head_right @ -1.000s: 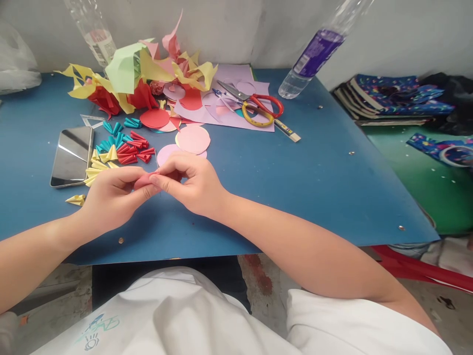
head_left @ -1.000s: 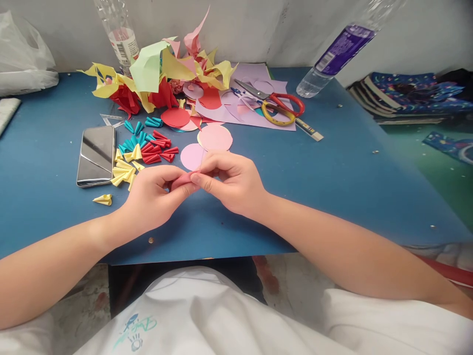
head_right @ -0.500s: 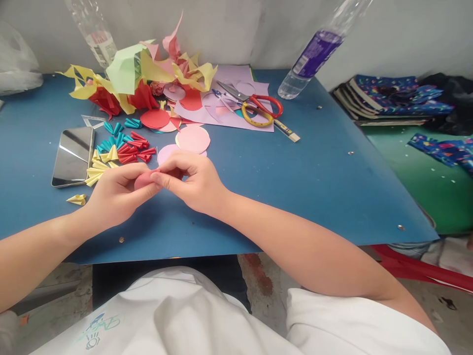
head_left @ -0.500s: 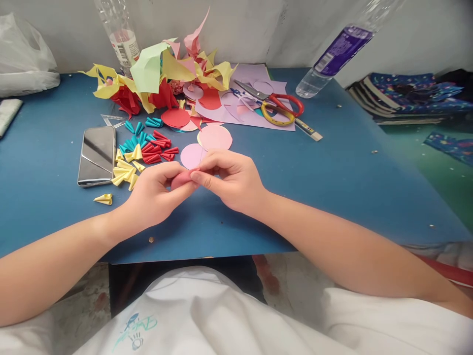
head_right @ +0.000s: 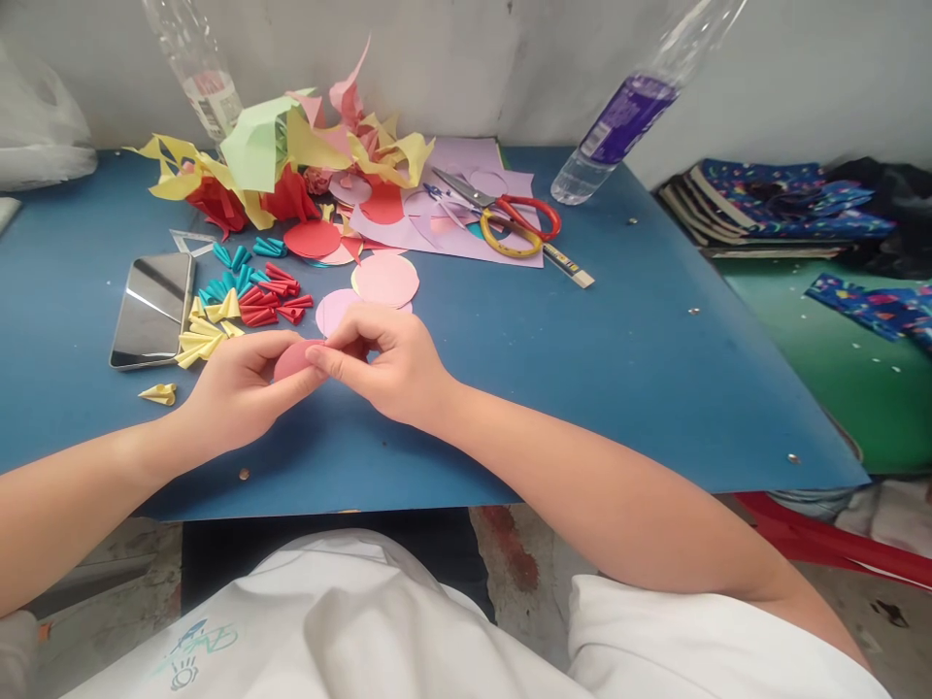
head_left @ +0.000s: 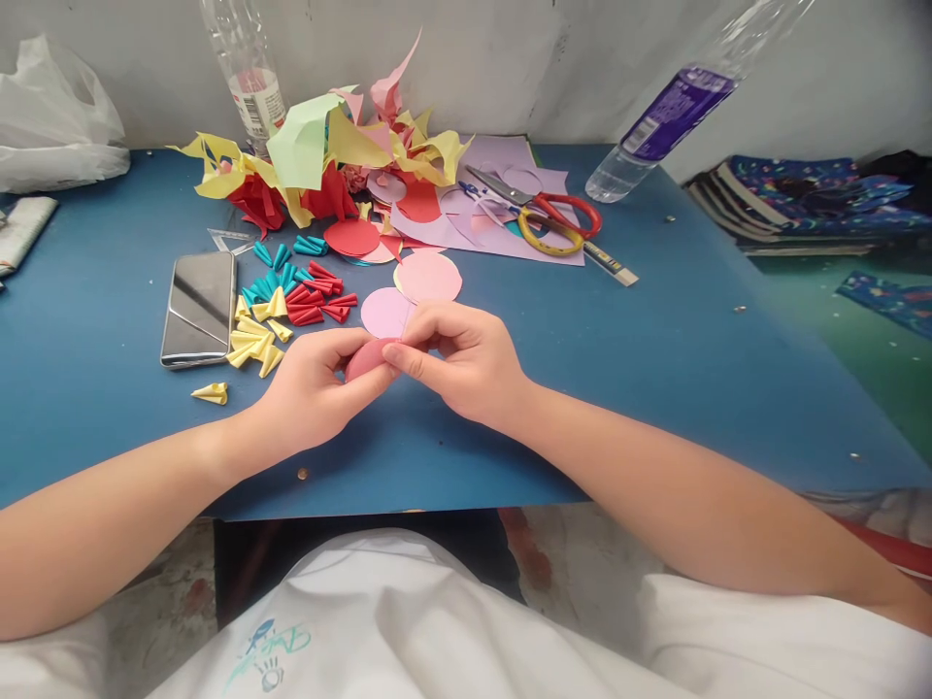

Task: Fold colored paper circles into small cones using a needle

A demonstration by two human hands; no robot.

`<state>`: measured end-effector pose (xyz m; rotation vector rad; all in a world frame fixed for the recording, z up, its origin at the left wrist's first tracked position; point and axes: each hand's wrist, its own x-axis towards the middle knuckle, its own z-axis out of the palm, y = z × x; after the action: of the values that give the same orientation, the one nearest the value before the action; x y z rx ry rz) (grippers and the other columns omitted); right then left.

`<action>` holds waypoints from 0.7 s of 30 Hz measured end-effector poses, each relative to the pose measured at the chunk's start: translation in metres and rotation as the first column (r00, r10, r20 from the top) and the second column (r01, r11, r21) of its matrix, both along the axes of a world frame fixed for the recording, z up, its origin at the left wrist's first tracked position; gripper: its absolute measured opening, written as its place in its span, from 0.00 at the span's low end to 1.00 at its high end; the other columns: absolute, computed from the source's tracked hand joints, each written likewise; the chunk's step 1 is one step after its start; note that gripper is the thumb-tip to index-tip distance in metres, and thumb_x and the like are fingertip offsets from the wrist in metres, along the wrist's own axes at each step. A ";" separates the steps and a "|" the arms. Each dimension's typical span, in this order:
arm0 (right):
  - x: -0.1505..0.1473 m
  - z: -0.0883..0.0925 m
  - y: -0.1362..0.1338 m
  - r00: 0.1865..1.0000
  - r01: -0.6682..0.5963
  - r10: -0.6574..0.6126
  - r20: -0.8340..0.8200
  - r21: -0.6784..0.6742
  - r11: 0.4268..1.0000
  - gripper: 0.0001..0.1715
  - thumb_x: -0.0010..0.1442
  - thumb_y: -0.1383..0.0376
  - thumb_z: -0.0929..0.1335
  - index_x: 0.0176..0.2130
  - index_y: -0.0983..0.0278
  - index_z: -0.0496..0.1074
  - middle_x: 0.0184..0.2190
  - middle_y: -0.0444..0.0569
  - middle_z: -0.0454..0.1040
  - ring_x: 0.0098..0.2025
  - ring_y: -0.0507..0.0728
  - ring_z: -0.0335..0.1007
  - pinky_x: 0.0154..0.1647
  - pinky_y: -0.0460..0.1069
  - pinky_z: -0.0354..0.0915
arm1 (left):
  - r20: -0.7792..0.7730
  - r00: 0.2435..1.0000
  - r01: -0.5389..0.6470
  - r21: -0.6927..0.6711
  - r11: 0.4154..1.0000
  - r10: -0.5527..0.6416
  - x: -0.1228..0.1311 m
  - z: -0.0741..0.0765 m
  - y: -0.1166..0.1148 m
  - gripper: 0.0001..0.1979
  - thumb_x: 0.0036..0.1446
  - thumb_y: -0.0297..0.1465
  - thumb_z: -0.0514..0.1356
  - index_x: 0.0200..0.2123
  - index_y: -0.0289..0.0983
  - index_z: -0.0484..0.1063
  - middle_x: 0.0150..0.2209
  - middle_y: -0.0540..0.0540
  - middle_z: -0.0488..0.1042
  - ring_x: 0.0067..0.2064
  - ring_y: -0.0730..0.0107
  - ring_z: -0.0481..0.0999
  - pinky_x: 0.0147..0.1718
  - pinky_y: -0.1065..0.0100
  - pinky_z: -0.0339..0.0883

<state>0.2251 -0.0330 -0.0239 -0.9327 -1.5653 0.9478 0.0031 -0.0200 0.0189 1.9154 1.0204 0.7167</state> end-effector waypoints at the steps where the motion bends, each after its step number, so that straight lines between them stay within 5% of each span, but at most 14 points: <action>1: 0.000 0.000 0.000 1.000 -0.002 0.002 0.002 -0.004 1.000 0.33 0.68 0.37 0.86 0.31 0.56 0.79 0.30 0.46 0.80 0.32 0.57 0.71 0.36 0.56 0.74 | -0.006 1.000 0.005 0.001 1.000 -0.005 0.000 -0.001 0.000 0.21 0.66 0.42 0.68 0.27 0.42 0.64 0.25 0.54 0.63 0.30 0.72 0.59 0.28 0.67 0.56; 11: 0.001 -0.006 0.000 1.000 -0.010 0.009 0.018 0.071 0.997 0.30 0.71 0.50 0.85 0.29 0.57 0.72 0.27 0.42 0.73 0.30 0.54 0.63 0.33 0.52 0.66 | 0.020 0.998 0.062 0.060 0.996 -0.063 0.000 -0.002 0.002 0.22 0.67 0.39 0.65 0.25 0.43 0.58 0.25 0.55 0.57 0.29 0.73 0.54 0.28 0.67 0.53; 21: 0.000 -0.004 0.003 0.999 -0.001 -0.003 0.041 0.105 0.994 0.37 0.73 0.45 0.83 0.26 0.56 0.66 0.24 0.41 0.68 0.28 0.54 0.58 0.32 0.54 0.64 | -0.010 0.998 0.064 0.045 0.997 -0.064 -0.001 -0.004 0.003 0.22 0.68 0.40 0.66 0.25 0.42 0.61 0.25 0.55 0.59 0.30 0.72 0.57 0.28 0.66 0.54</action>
<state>0.2249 -0.0305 -0.0279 -0.8834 -1.6328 0.8417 0.0023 -0.0169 0.0145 1.9826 0.9506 0.7010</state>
